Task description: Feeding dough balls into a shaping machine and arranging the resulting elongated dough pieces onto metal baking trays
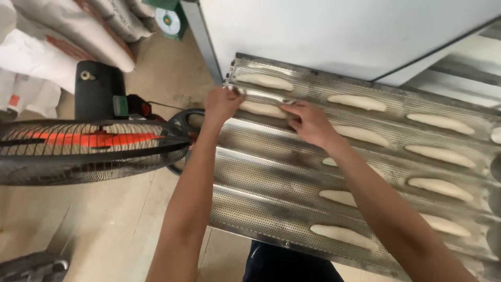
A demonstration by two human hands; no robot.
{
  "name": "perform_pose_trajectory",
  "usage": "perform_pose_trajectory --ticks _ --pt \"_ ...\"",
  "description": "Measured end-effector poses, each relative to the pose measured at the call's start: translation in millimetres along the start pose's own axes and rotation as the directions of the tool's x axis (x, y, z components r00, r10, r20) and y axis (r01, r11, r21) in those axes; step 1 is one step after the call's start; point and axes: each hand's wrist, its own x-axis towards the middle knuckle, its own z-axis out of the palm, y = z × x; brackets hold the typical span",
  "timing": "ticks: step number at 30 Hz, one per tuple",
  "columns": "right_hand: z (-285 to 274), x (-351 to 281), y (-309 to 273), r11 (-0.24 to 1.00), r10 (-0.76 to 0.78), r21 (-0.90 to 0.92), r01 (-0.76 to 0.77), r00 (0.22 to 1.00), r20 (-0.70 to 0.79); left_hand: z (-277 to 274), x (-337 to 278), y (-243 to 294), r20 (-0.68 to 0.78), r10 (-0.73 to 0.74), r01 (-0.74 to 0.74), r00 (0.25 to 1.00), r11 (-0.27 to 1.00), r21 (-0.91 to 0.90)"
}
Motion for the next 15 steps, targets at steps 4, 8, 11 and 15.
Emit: perform_pose_trajectory --ticks 4,8,11,15 --pt "-51 -49 12 0.973 0.099 0.221 -0.074 0.989 -0.107 -5 -14 29 -0.201 -0.05 0.049 0.978 0.999 -0.009" --pt "-119 -123 58 0.973 0.192 0.186 -0.14 0.934 -0.301 28 -42 139 -0.152 0.085 -0.128 0.985 0.946 -0.299" --pt "-173 -205 98 0.929 0.356 0.237 -0.285 0.865 -0.355 69 -109 285 -0.123 0.343 -0.359 0.931 0.804 -0.474" --pt "-239 -361 151 0.894 0.448 0.232 -0.384 0.728 -0.52 120 -213 469 0.069 0.584 -0.411 0.809 0.646 -0.644"
